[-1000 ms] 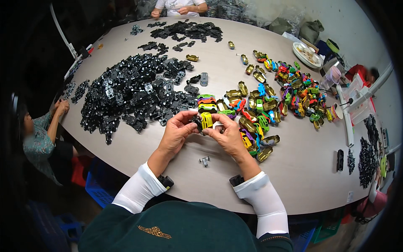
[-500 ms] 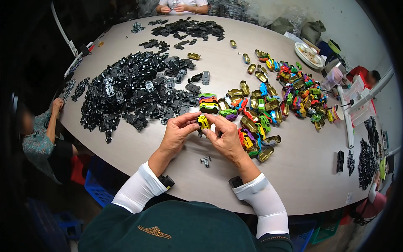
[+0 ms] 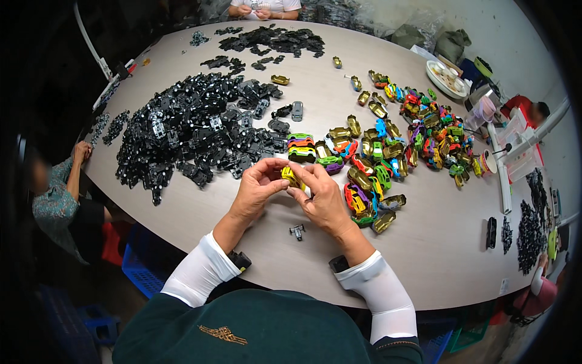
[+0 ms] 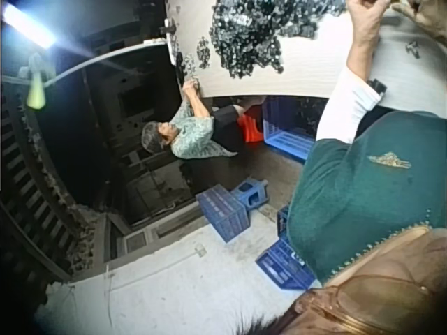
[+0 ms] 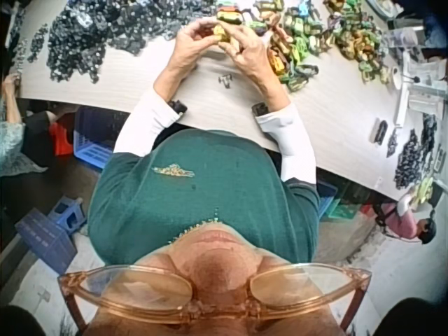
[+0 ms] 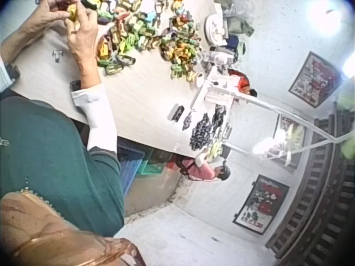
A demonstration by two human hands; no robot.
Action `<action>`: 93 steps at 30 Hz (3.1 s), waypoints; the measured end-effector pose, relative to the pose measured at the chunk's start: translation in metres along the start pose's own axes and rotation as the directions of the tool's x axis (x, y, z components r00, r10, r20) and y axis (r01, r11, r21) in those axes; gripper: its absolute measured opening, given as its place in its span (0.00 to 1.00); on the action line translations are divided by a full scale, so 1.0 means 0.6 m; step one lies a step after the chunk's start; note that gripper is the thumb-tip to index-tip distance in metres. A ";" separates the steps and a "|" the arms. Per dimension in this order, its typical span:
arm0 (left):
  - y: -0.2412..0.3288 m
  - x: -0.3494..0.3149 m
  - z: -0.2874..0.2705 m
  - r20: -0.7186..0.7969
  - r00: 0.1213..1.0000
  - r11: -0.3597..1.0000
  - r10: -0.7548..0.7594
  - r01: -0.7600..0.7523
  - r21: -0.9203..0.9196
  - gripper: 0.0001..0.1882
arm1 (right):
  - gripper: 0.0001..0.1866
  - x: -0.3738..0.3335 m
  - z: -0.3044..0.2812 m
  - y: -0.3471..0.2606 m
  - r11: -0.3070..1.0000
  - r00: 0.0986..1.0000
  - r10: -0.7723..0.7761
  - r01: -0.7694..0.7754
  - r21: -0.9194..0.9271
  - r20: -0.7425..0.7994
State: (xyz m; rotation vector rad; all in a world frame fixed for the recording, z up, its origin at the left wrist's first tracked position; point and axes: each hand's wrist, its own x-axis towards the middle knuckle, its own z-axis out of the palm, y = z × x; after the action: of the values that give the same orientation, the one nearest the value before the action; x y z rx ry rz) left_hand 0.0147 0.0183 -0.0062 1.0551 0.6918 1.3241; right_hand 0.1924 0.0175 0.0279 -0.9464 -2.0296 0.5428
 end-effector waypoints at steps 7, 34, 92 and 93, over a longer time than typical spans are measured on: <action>-0.009 0.001 0.008 0.022 0.986 0.965 0.165 -0.165 0.201 0.16 | 0.14 -0.009 0.009 0.036 0.832 0.876 0.482 -0.451 0.323 -0.019; 0.006 -0.002 -0.013 0.055 0.974 0.932 -0.218 0.225 -0.285 0.18 | 0.23 -0.009 0.008 -0.026 0.938 0.960 0.275 -0.254 0.237 -0.058; 0.000 -0.011 0.005 0.047 0.937 0.936 -0.347 0.343 0.078 0.07 | 0.07 -0.008 -0.007 0.003 0.338 0.679 0.551 -0.713 0.614 0.485; -0.001 -0.011 0.005 0.044 0.939 0.938 -0.341 0.337 0.084 0.07 | 0.07 -0.008 -0.006 0.002 0.368 0.690 0.550 -0.705 0.606 0.470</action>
State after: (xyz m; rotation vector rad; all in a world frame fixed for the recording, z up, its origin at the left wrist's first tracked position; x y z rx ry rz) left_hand 0.0162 0.0111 -0.0067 0.9784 0.8436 0.9715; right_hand 0.1978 0.0145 0.0268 -1.1186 -1.2217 1.8284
